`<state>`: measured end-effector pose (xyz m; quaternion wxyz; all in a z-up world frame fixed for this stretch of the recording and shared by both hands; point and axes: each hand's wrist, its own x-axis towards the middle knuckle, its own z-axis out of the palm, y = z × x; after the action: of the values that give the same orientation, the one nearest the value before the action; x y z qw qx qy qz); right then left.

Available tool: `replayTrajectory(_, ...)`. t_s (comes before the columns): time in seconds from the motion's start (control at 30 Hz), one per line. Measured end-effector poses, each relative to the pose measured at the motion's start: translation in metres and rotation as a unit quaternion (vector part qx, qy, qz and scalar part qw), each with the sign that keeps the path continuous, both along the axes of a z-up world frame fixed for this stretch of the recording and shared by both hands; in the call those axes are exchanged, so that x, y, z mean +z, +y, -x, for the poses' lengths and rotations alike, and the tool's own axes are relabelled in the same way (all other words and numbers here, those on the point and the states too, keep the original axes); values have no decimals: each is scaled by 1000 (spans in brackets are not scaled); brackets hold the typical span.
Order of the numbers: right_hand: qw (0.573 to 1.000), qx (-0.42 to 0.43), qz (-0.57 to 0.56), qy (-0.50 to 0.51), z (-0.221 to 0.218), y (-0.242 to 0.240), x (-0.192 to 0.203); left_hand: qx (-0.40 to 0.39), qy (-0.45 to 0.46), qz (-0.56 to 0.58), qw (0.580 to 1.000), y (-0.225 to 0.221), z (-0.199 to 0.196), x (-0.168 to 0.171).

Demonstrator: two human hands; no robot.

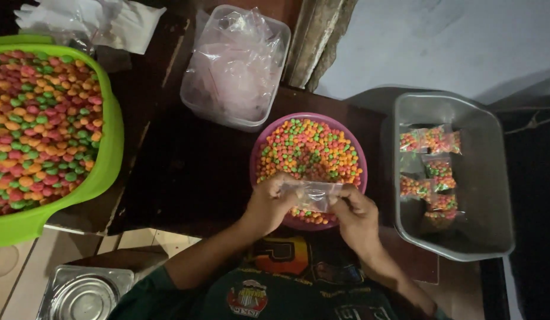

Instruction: The person picks up small multi-colored pellets from a bowl and puts them into small clear plastic bags by hand, then places the filled bags into a metal container.

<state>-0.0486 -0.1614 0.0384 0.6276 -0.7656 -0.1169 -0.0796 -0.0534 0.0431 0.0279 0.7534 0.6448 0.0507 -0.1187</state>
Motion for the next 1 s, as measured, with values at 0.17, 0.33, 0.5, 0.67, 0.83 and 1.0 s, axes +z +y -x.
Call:
replayTrajectory(0.17, 1000, 14, -7, -1, -4, -19, -7, 22, -39, 25, 999, 2, -4, -8)
replayTrajectory(0.33, 999, -36, -28, 16, 1, -13, 11, 48, -6, -52, 998, 4, -11, 5)
replayTrajectory(0.5, 994, -85, -36, -51, -3, -18, -7, 101, -442, -173, 875, -15, 5, -7)
replayTrajectory(0.67, 994, -16, -97, -41, 4, 0, -23, 70, -480, -158, 860, -29, 0, 28)
replayTrajectory(0.83, 976, 47, -211, -12, -4, -9, -50, -2, -408, -121, 905, -32, -2, 25)
replayTrajectory(1.0, 985, 21, -171, -22, -6, 3, -21, 5, -416, -214, 884, -33, -7, 7)
